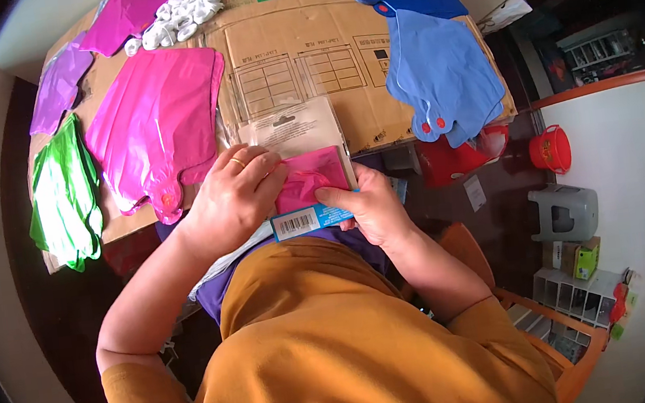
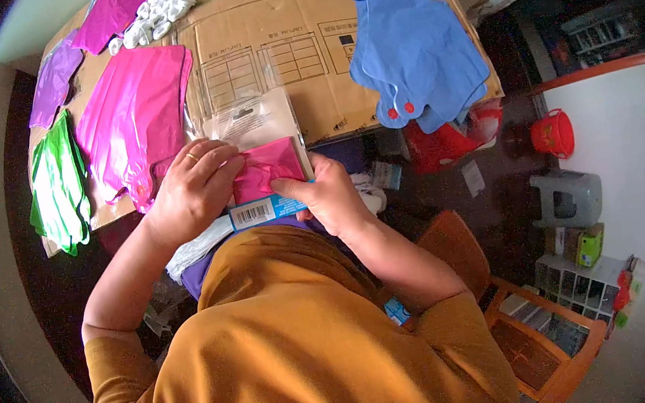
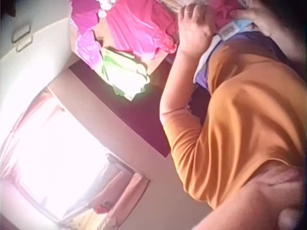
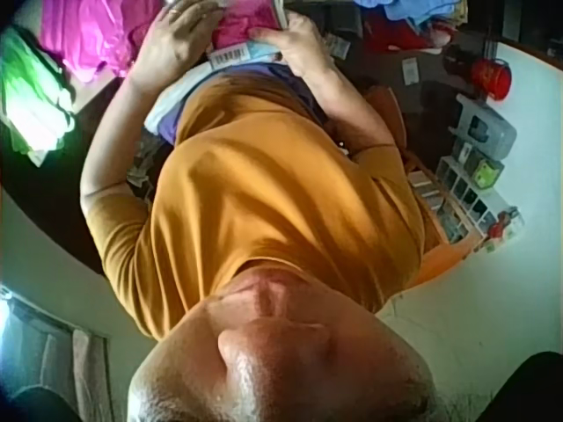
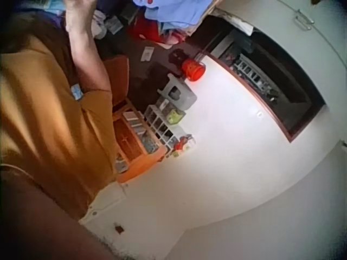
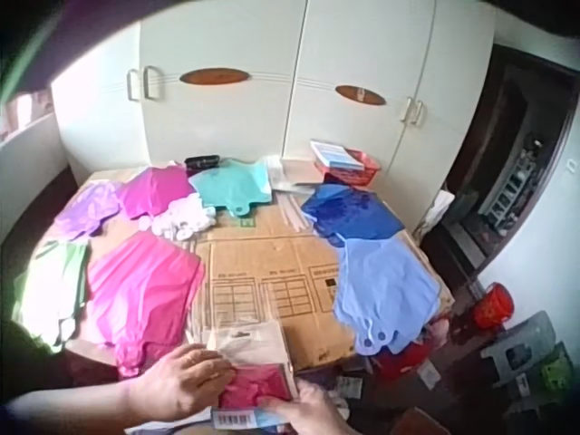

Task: Folding decorative foil balloons and placing them into retail packaging with cardboard inserts.

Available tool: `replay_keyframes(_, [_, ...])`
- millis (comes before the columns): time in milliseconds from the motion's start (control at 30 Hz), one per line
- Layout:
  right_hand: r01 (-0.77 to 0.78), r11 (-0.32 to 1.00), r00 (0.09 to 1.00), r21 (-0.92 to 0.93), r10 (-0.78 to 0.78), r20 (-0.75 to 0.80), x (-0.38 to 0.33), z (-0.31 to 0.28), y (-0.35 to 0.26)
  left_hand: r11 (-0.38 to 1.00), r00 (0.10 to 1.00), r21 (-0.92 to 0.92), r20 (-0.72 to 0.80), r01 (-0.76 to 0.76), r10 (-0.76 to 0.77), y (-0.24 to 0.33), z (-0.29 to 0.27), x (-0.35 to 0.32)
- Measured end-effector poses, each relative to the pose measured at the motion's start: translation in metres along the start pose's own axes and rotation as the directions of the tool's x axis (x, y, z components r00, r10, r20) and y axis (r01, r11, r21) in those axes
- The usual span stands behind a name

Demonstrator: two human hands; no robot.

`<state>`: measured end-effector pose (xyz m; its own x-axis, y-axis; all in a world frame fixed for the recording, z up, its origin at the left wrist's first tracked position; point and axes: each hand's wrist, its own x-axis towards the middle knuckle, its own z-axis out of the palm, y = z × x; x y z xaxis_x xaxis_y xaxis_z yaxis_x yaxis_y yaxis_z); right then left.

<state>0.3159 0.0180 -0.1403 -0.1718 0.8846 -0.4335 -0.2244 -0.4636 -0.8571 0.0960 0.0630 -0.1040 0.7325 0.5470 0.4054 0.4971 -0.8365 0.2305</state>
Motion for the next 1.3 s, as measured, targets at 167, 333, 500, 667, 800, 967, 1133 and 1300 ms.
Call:
replay_keyframes(167, [-0.023,0.998,0.999,0.057,0.021,0.038,0.004,-0.002,-0.006,0.913,0.928,-0.332,-0.2,0.238,-0.314,0.018,0.003,-0.027])
replay_keyframes(333, [-0.02,1.0,0.999,-0.022,0.021,0.035,0.006,0.001,-0.007,-0.599,0.393,-0.799,0.569,0.054,-0.723,0.08,0.042,-0.057])
replay_keyframes(500, [0.055,0.997,0.998,-0.057,-0.055,0.002,0.003,0.008,-0.011,-0.671,0.496,-0.735,0.551,-0.092,-0.671,0.072,0.055,-0.019])
replay_keyframes(667, [0.274,-0.122,0.463,-0.954,-0.852,0.242,-0.033,0.001,-0.03,-0.66,0.386,-0.739,0.575,-0.135,-0.722,0.074,0.056,-0.008])
replay_keyframes(800, [0.48,-0.503,0.442,-0.719,-0.57,0.693,-0.037,-0.007,-0.016,-0.653,0.389,-0.75,0.574,-0.102,-0.72,0.075,0.062,-0.002])
replay_keyframes(967, [0.653,-0.408,0.391,-0.638,-0.539,0.746,-0.01,-0.013,-0.028,-0.816,0.604,-0.544,0.589,-0.195,-0.537,0.059,0.046,-0.006])
replay_keyframes(1133, [0.716,-0.141,0.511,-0.684,-0.561,0.651,0.0,-0.012,-0.049,-0.785,0.69,-0.558,0.458,-0.268,-0.561,0.063,0.057,-0.015])
replay_keyframes(1300, [0.729,-0.105,0.547,-0.676,-0.504,0.668,0.001,-0.011,-0.055,-0.647,0.518,-0.755,0.511,-0.112,-0.686,0.063,0.068,-0.006])
